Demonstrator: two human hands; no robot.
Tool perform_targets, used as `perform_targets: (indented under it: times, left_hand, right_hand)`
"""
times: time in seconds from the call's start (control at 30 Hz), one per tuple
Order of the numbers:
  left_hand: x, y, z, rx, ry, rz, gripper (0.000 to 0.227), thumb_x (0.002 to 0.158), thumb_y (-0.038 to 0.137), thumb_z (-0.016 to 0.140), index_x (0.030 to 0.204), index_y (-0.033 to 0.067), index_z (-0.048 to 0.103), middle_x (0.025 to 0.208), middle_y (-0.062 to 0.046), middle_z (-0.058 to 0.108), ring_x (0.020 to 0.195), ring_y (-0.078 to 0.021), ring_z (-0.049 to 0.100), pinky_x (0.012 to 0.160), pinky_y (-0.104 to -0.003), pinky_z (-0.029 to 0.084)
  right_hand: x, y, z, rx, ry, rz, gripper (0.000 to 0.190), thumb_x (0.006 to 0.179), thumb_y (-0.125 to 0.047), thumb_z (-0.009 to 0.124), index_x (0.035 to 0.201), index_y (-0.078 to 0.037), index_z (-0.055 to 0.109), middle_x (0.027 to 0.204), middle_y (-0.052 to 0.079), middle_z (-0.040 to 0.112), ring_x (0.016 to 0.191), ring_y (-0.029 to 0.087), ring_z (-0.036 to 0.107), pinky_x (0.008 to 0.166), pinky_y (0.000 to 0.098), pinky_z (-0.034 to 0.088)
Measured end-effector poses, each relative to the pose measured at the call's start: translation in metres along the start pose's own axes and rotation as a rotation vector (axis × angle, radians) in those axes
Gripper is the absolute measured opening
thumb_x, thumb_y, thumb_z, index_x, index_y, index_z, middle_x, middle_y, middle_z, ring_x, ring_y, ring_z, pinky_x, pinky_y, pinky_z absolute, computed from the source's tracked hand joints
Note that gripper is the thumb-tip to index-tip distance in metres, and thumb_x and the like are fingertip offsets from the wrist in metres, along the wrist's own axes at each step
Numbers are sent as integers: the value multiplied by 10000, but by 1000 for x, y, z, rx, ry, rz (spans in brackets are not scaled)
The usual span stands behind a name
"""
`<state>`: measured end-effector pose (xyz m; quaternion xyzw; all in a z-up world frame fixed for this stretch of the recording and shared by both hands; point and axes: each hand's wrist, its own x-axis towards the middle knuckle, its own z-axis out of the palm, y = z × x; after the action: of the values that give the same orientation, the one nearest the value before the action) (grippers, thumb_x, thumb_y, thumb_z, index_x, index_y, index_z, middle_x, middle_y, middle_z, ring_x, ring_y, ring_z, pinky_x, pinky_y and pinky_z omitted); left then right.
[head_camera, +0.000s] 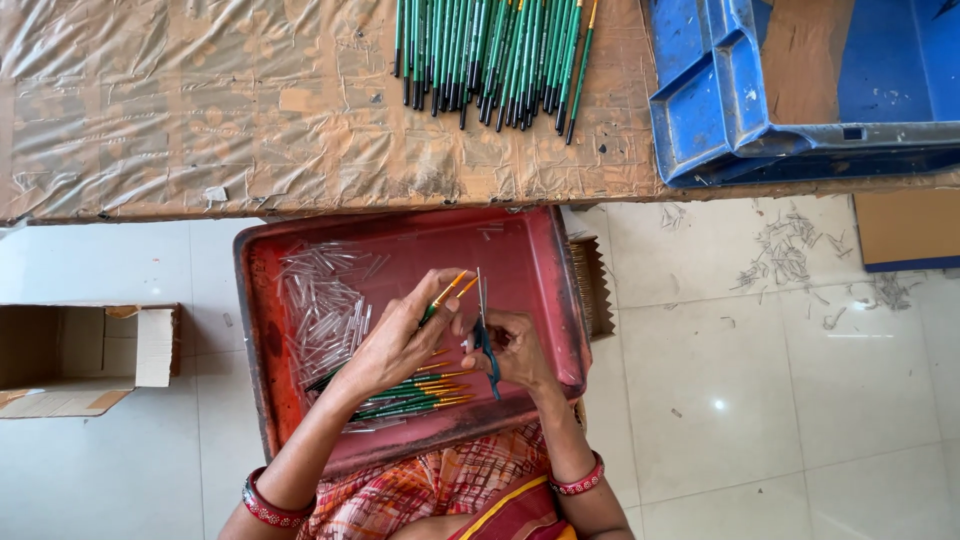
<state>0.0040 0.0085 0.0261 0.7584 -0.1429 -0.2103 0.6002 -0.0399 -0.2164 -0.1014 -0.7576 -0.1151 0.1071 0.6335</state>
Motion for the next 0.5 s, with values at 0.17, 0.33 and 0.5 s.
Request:
perform_targets:
  times: [0.17, 0.33, 0.5]
  left_hand:
    - [-1, 2, 0, -15, 0, -3, 412, 1041, 156, 505, 1451, 124, 474, 755, -62, 685, 524, -113, 570, 477, -328, 420]
    - [-1, 4, 1, -31, 3, -28, 406, 1041, 162, 514, 1445, 126, 488, 731, -61, 660, 519, -95, 522, 472, -321, 411]
    - [-2, 1, 3, -25, 15, -44, 402, 1046, 177, 524, 1445, 131, 501, 693, -62, 614, 521, -94, 492, 474, -326, 400]
  right_hand:
    - [0, 5, 0, -56, 29, 15, 520, 688, -536, 906, 898, -88, 748, 648, -59, 643, 572, 29, 571, 492, 218, 396]
    - [1, 1, 1, -42, 55, -27, 496, 718, -508, 905, 911, -84, 735, 627, -75, 548, 580, 17, 494, 498, 232, 364]
    - [-1, 9, 2, -84, 81, 33, 459, 692, -465, 904, 889, -86, 736, 577, -84, 456, 527, 23, 409, 471, 259, 291]
